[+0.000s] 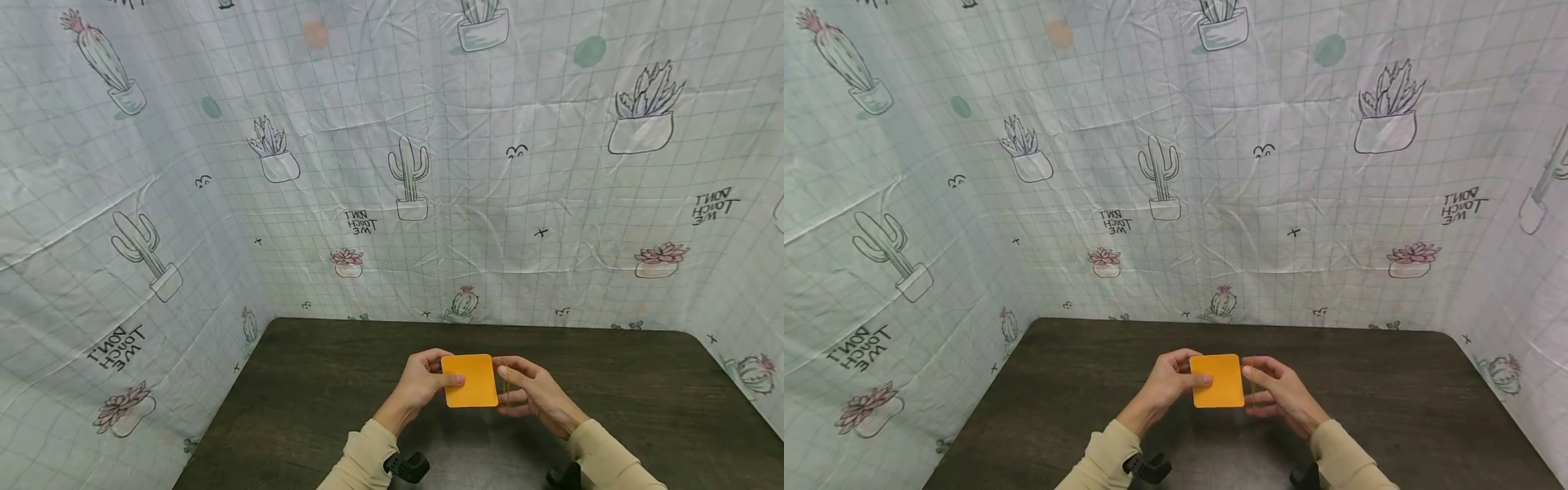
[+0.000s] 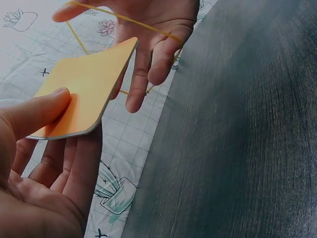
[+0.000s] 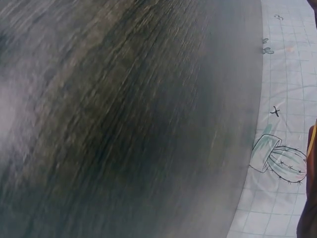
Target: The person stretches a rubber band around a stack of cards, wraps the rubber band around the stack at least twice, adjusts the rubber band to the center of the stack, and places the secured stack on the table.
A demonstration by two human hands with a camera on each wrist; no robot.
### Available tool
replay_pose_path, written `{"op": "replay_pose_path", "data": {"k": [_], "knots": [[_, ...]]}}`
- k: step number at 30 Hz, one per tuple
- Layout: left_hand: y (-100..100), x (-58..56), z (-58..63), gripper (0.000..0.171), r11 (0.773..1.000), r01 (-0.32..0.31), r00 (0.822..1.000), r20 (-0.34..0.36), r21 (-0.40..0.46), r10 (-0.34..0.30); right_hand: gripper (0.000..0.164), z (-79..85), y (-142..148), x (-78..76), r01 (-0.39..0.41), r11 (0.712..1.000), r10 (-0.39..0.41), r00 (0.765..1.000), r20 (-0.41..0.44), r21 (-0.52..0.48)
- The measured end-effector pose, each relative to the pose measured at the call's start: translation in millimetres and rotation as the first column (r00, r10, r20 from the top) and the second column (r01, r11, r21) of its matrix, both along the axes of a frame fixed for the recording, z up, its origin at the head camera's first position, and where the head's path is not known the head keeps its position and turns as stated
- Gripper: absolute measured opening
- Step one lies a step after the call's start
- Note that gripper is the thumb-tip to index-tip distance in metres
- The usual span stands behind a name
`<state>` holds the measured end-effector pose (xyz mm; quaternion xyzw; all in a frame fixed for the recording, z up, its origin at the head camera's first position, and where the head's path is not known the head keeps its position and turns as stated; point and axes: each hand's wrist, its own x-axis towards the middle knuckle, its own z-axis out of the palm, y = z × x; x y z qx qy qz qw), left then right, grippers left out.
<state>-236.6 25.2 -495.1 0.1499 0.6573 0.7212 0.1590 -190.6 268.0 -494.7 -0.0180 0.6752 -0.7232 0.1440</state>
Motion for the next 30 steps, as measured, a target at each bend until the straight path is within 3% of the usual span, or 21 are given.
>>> {"op": "replay_pose_path", "data": {"k": [14, 23, 30], "knots": [[-2.8, 3.6, 1.9, 0.02, 0.999, -0.036, 0.999, 0.012, -0.025, 0.036, 0.062, 10.7, 4.4, -1.1, -0.218, 0.976, 0.218, 0.976, -0.002, 0.02], [1.2, 5.3, 4.1, 0.016, 0.995, -0.042, 0.999, -0.019, -0.089, 0.041, 0.062, 29.5, 3.9, -3.7, -0.253, 0.963, 0.256, 0.967, -0.019, 0.088], [4.8, 7.1, 9.8, 0.015, 0.997, -0.028, 0.999, -0.04, -0.065, 0.026, 0.063, 47.5, -6.7, -8.0, -0.278, 0.943, 0.286, 0.958, -0.014, 0.184]]}}
